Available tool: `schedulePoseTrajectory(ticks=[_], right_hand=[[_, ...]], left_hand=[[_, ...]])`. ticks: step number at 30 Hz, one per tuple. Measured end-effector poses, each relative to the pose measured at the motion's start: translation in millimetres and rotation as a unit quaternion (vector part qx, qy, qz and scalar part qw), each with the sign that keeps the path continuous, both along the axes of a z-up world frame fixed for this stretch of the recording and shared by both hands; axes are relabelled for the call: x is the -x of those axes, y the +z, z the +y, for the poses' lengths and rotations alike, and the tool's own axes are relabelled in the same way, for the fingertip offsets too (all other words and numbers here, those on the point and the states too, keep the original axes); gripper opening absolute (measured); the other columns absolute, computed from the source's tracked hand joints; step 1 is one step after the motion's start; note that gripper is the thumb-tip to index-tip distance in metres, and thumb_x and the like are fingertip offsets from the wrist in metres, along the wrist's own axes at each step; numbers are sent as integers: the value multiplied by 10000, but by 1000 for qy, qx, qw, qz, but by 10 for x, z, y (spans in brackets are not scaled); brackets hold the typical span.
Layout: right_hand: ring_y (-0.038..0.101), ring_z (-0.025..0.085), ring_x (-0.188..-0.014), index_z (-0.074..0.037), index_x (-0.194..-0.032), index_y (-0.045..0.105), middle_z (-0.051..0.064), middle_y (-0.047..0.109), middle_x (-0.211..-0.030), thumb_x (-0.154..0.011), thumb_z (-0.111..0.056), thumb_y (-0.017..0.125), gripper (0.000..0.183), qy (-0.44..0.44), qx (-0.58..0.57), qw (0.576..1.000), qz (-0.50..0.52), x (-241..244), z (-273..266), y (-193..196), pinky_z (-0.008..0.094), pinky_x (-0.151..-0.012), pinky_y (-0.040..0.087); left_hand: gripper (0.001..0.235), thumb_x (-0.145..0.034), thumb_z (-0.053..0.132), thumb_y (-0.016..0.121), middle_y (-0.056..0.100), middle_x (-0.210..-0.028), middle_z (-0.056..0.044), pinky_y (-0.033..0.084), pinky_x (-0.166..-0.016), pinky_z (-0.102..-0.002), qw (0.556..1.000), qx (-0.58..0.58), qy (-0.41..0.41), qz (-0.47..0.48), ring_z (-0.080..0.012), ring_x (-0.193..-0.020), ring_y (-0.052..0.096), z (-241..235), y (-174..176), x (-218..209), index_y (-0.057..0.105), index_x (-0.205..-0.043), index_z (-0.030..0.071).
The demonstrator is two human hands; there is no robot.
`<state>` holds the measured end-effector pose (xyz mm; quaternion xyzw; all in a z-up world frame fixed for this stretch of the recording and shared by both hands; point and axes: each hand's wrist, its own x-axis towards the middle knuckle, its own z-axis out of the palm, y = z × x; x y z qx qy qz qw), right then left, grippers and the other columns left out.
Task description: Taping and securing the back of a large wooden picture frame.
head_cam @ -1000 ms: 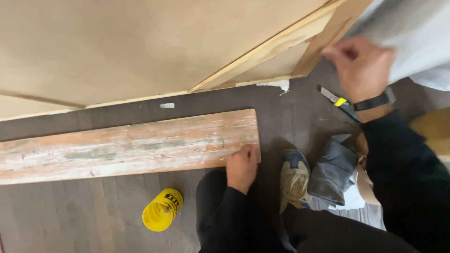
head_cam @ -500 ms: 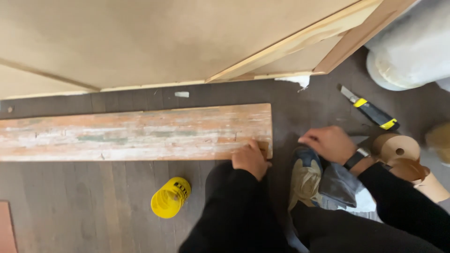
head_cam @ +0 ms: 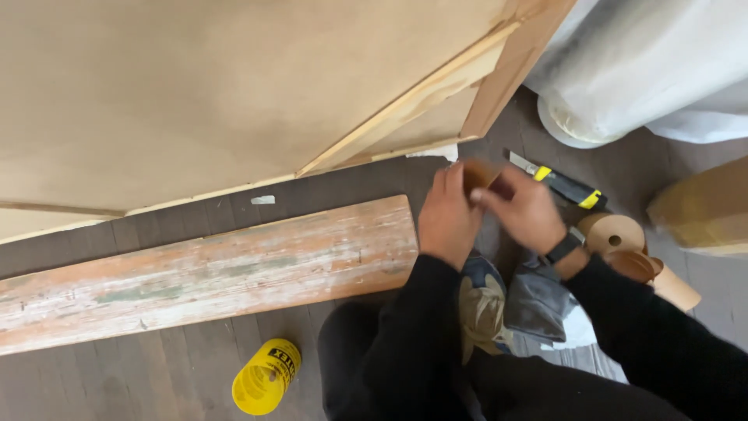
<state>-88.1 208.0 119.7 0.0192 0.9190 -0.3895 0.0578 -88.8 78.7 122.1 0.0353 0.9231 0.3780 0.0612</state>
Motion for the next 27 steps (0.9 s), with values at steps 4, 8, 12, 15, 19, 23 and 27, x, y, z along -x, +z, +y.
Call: schedulePoseTrajectory(ticks=[4,8,12,15,19,23,27], right_hand=[[647,246,-651,-201,-822,670,-5,632,-638,-840,-440,804,274,-83,-60,988,119,297,225,-88,299,-568,485],[660,208,-672,-223,-843,677,-40,645,-673,-848,-423,834,254,-89,-106,976,170,532,216,9,273,-575,489],[661,272,-667,-138,-801,675,25,637,-664,-822,-378,881,317,-90,-112,955,259,630,225,-11,303,-577,499],[669,263,-675,-118,-843,700,33,648,-693,-796,-357,903,317,-82,-111,947,290,680,240,-12,302,-585,513],[675,277,-685,-41,-936,727,75,665,-736,-823,-282,910,323,-37,-88,946,311,689,256,141,335,-604,542],[674,290,-684,-38,-927,721,72,666,-733,-819,-257,904,305,-39,-66,952,297,699,274,248,326,-585,528],[680,287,-726,-19,-999,709,103,678,-808,-844,-181,880,282,-28,-16,957,289,682,255,451,327,-602,533]], left_hand=[[595,-742,221,697,492,-1135,-110,583,-732,-418,982,-18,69,175,-321,-1021,601,296,-36,232,434,-1252,65],[605,-687,219,747,476,-1135,-76,582,-770,-363,963,-41,126,235,-277,-1045,591,513,-97,328,457,-1203,92],[534,-765,134,664,456,-1203,-79,553,-874,-347,953,-114,134,247,-280,-1106,584,631,-183,346,448,-1252,92],[545,-785,99,637,430,-1245,-96,541,-909,-362,944,-153,143,253,-297,-1149,565,668,-189,351,437,-1291,74],[496,-842,28,588,421,-1285,-138,543,-887,-445,935,-177,145,270,-349,-1162,549,665,-43,344,419,-1308,39],[497,-831,1,586,449,-1292,-130,556,-880,-386,921,-176,157,311,-295,-1116,594,684,75,371,447,-1307,41],[465,-835,17,578,478,-1282,-97,555,-899,-333,909,-177,179,332,-248,-1108,611,707,175,390,500,-1291,59]])
